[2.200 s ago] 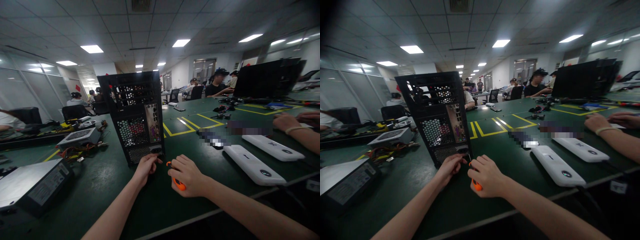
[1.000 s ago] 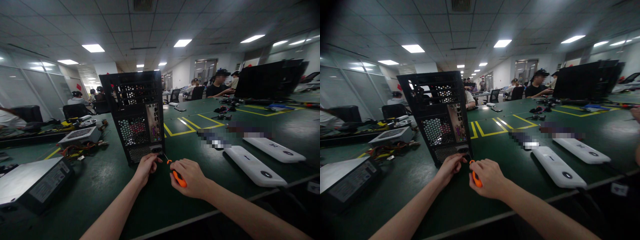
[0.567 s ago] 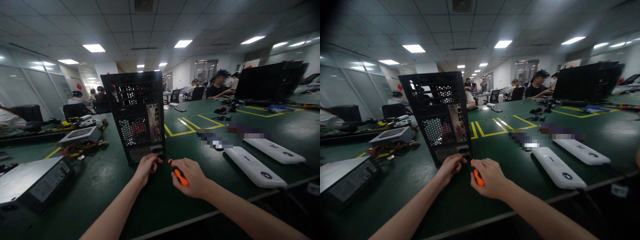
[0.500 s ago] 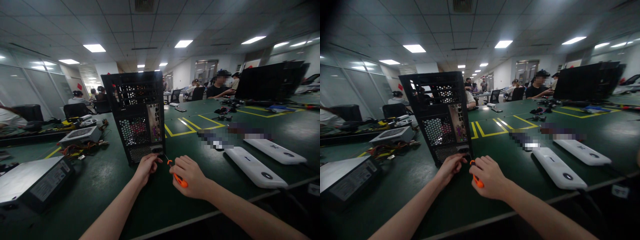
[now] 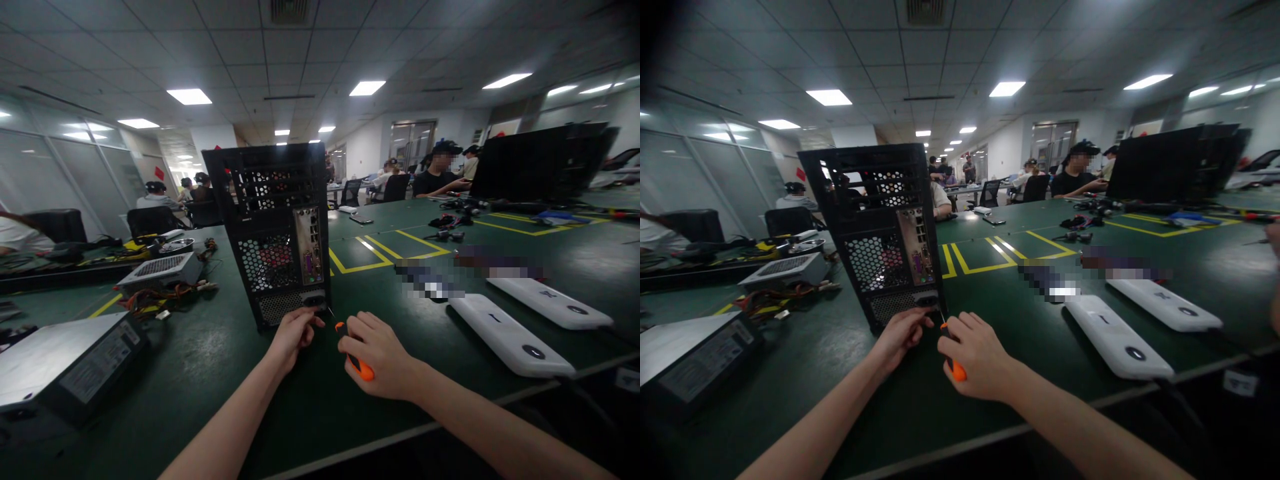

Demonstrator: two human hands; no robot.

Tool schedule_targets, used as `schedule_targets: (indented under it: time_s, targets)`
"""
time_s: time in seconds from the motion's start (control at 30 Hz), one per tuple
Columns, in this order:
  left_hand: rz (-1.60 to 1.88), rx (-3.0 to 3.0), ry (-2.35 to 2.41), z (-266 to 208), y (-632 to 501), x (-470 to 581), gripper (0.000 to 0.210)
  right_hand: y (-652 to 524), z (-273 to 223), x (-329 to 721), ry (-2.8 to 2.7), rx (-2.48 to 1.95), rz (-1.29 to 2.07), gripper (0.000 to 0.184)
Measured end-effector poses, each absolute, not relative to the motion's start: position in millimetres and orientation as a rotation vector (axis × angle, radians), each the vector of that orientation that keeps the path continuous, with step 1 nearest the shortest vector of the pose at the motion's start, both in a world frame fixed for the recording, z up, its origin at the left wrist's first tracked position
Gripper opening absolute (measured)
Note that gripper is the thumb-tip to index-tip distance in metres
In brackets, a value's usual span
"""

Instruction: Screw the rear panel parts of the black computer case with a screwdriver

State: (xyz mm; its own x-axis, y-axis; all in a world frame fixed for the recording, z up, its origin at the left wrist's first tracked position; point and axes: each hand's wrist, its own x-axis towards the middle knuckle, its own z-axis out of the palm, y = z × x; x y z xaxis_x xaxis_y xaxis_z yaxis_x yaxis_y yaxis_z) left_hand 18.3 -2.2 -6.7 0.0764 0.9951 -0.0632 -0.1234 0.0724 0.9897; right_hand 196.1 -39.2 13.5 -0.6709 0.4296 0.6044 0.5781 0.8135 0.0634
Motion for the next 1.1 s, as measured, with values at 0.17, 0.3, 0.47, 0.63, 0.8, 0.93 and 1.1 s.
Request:
schedule_targets:
  time_s: [0.17, 0.3, 0.47, 0.63, 0.8, 0.93, 1.1]
  targets:
    - [1.170, 1.098, 1.105, -5.3, -3.3, 18.9, 0.032, -37.8, 14.4, 194.4, -2.321, -0.815, -0.263, 0.018]
    - [1.164, 1.102, 1.083, -5.6, -3.0, 18.6, 0.031, -36.0, 9.5, 194.5, -2.256, -0.846, -0.212, 0.018]
    - [1.170, 1.109, 1.111, -6.1, -2.4, 18.7, 0.032, -39.4, 13.5, 195.2, -2.376, -0.718, -0.315, 0.010]
    - [1.168, 1.103, 1.108, -5.7, -2.5, 18.6, 0.032, -40.4, 14.1, 195.5, -2.281, -0.776, -0.257, 0.021]
    - [1.178, 1.104, 1.082, -9.5, -0.8, 17.3, 0.032, -38.7, 9.5, 195.5, -2.260, -0.767, -0.281, 0.012]
    - [1.179, 1.128, 1.072, -11.6, -0.3, 16.5, 0.031, -39.9, 13.6, 195.4, -2.324, -0.719, -0.383, 0.010]
    - [1.173, 1.133, 1.085, -10.0, -1.0, 16.4, 0.032, -40.8, 13.5, 195.0, -2.280, -0.765, -0.344, 0.019]
